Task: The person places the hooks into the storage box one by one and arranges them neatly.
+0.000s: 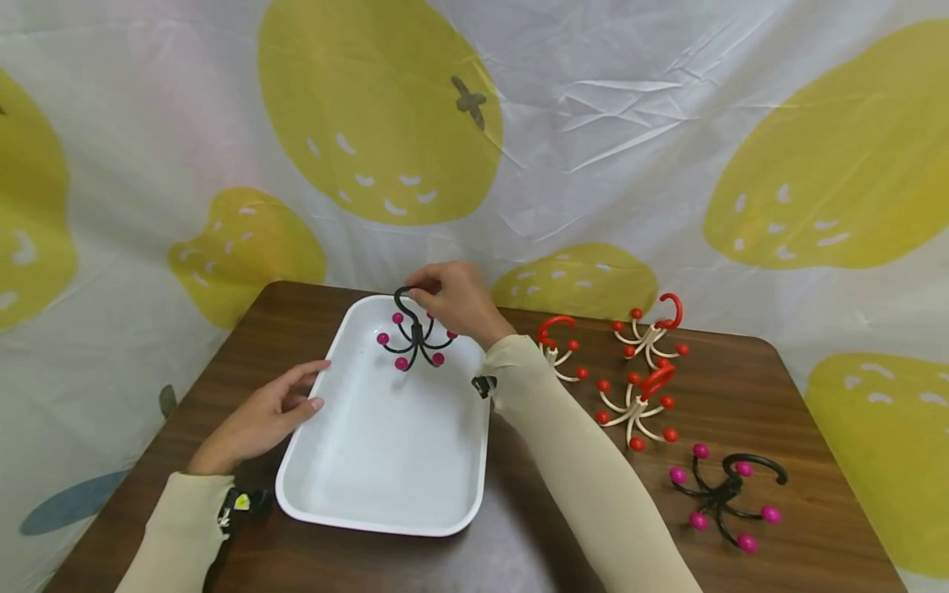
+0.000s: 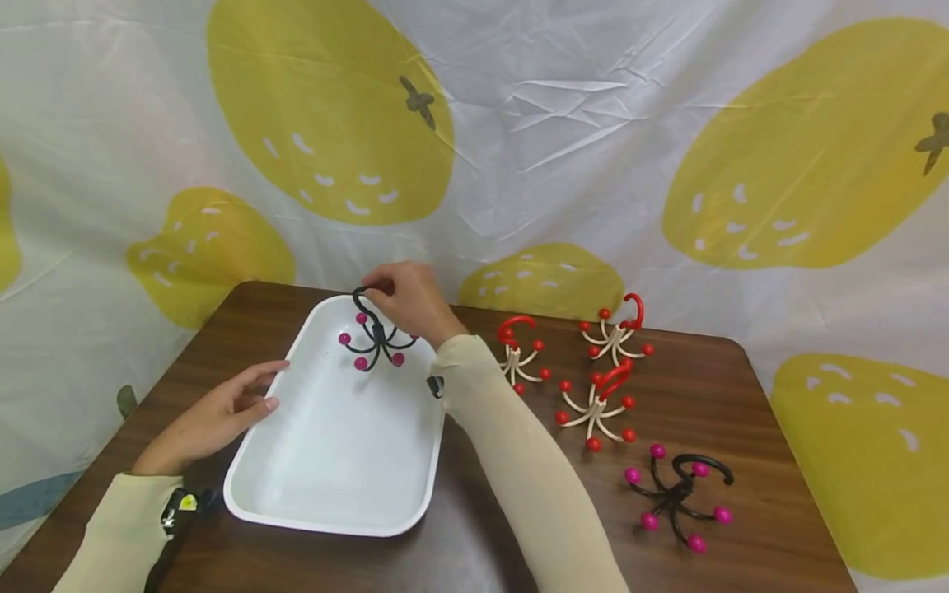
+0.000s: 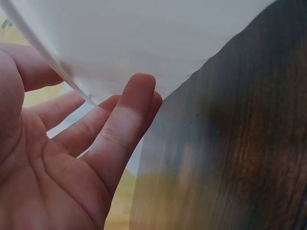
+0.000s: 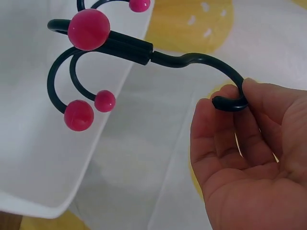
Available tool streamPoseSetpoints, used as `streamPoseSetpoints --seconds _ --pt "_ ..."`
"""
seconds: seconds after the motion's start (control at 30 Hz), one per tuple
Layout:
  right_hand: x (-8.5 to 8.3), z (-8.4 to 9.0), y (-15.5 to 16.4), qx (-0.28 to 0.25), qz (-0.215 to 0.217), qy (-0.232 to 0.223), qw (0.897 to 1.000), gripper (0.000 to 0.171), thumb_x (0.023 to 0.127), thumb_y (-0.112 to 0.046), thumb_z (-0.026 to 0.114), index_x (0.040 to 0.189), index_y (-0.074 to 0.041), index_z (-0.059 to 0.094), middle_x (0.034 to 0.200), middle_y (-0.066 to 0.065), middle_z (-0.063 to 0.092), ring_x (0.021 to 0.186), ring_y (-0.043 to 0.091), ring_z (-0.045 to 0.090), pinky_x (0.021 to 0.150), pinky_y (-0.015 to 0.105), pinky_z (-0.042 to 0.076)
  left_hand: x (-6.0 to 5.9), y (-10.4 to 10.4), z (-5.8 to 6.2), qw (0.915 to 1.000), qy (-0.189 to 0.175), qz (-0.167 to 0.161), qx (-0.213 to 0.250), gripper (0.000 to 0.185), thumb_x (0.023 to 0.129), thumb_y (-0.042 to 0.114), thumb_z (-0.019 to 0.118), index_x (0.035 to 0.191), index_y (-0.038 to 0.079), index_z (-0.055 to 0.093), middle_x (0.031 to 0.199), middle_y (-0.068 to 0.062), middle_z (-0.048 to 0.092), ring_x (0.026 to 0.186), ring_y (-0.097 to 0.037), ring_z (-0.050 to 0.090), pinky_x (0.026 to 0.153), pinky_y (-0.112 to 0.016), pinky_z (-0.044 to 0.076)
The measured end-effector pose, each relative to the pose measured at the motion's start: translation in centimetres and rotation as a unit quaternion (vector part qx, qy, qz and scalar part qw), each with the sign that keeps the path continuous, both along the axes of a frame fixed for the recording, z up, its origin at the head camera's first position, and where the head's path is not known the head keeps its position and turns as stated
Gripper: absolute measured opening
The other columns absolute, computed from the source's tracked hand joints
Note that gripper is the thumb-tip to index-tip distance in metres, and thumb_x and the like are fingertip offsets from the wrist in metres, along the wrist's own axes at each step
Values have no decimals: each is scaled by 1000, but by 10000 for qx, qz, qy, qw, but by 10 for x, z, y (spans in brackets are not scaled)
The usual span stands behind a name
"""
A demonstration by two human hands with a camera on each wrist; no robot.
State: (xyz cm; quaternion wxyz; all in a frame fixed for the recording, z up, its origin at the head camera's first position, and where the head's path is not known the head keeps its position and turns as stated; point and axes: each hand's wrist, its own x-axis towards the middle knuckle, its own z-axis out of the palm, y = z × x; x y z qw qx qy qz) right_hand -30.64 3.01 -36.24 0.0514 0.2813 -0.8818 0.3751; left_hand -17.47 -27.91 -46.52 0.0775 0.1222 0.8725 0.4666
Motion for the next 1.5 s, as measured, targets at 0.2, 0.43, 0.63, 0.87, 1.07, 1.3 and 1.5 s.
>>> streamPoseSetpoints --seconds 0.2,0.43,0.63,0.87,1.07,1.3,1.5 --pt "-5 -10 -10 -56 -83 -298 9995 20 100 -15 74 118 -10 81 109 3 80 93 15 72 80 24 60 -1 1 1 9999 3 24 -104 62 106 18 65 162 13 39 149 -29 54 117 -40 69 86 -48 64" --pt "-9 -20 -24 66 -115 -248 9996 19 101 -18 74 117 -11 81 108 2 81 97 14 72 87 26 58 0 1 -1 9997 -132 145 -140 64 106 23 66 163 15 37 150 -29 52 118 -41 69 87 -49 64" --pt "-11 -27 -31 9 -224 -293 9993 19 101 -17 73 117 -10 81 109 2 81 97 14 73 87 25 58 -1 3 -4 9999 -129 59 -20 65 106 22 66 163 14 36 150 -30 51 118 -43 69 86 -49 65" --pt "-16 -28 -34 -88 -265 -189 9994 19 102 -18 72 118 -10 80 110 3 81 99 15 74 88 26 59 -3 7 -1 9999 -117 62 -81 65 107 23 65 164 14 35 153 -30 49 119 -43 68 87 -49 64" --pt "-17 -26 -34 -186 -319 -250 9990 18 101 -19 74 116 -12 80 108 0 81 97 13 73 86 24 58 -5 9 3 9998 -76 79 -166 65 106 25 66 164 16 36 152 -29 50 119 -42 68 88 -50 64" --pt "-10 -25 -33 -416 -307 -496 9974 21 100 -20 75 117 -10 79 107 2 80 95 13 71 83 23 59 -1 8 2 9993 -180 145 -306 66 106 26 66 164 15 36 152 -29 51 119 -40 68 88 -50 64" --pt "-4 -14 -27 -508 -234 -308 9980 21 101 -20 74 117 -8 79 106 4 80 94 15 72 81 23 59 2 6 3 9994 -171 177 -233 66 106 24 67 163 14 36 151 -29 51 118 -41 68 88 -49 64"
